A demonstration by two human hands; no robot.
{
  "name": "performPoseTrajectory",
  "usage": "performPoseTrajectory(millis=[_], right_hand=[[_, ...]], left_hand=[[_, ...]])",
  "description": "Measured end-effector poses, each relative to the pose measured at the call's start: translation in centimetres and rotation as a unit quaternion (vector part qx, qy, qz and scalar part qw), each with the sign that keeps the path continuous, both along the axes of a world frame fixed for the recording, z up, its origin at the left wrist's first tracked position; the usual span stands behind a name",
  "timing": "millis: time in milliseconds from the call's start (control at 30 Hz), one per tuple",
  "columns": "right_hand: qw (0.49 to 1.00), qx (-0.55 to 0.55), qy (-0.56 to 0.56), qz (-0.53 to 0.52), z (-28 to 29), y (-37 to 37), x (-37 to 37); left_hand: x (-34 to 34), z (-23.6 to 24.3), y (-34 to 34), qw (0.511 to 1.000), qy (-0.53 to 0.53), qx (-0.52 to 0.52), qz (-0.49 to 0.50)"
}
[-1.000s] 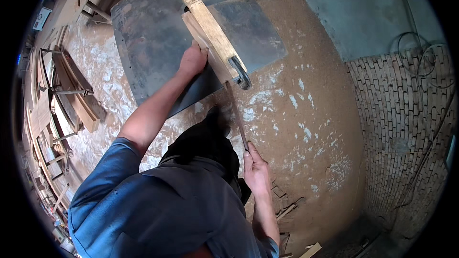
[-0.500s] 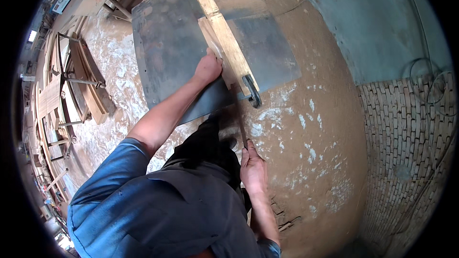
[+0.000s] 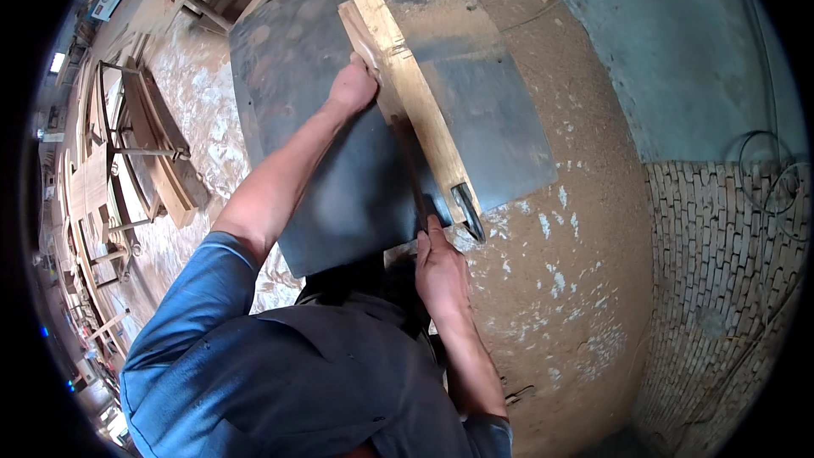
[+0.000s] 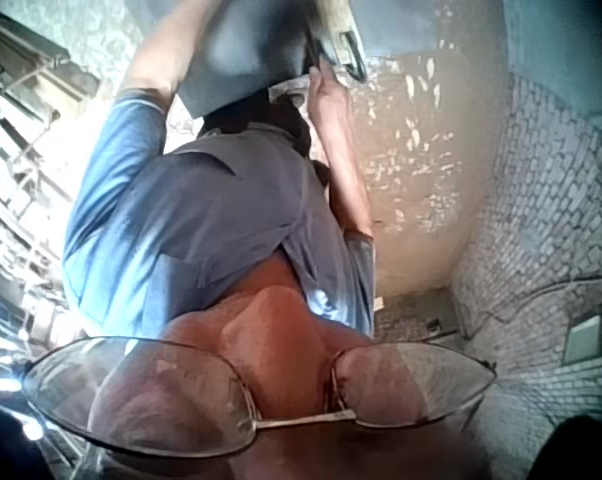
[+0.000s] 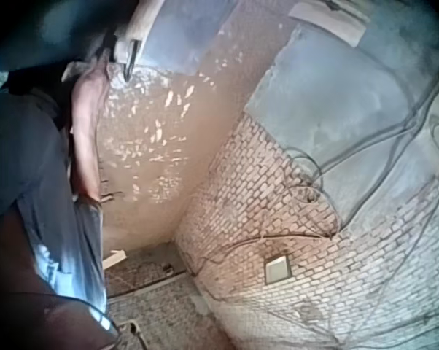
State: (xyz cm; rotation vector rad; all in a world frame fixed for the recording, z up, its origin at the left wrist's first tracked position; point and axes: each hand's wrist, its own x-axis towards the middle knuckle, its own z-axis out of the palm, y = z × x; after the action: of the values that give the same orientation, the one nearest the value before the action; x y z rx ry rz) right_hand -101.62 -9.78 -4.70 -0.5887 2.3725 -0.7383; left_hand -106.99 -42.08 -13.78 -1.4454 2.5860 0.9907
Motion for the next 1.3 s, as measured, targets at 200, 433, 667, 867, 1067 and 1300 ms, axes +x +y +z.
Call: performPoseTrajectory(millis=[200, 433, 667, 867, 1067, 1300], right_hand=[[0.999, -0.028, 0.019, 0.019, -0.4, -5.7, -1.9], [0.998, -0.037, 0.039, 0.032, -1.6, -12.5, -3.7], [0.993, -0.076, 0.036, 0.077, -3.1, -17.6, -5.8], [0.985, -0.151, -0.082, 0.022, -2.7, -9.8, -0.9], [0.926, -0.173, -0.264, -0.209, -1.6, 5.3, 2.8], [0.907, -0.232, -0.178, -0.304, 1.3, 14.8, 3.6]], left_hand=[[-2.2, -0.4, -6.3, 1.000, -0.026, 0.009, 0.013], [-4.0, 1.6, -12.6, 0.995, -0.020, 0.092, 0.032], [-6.4, 2.8, -15.8, 0.996, -0.068, -0.006, 0.051], [-0.4, 3.4, -19.1, 0.916, 0.124, 0.366, 0.109], [10.4, 5.8, -13.5, 0.819, 0.314, 0.472, 0.085], [11.2, 9.3, 0.4, 0.974, 0.149, -0.076, -0.153]])
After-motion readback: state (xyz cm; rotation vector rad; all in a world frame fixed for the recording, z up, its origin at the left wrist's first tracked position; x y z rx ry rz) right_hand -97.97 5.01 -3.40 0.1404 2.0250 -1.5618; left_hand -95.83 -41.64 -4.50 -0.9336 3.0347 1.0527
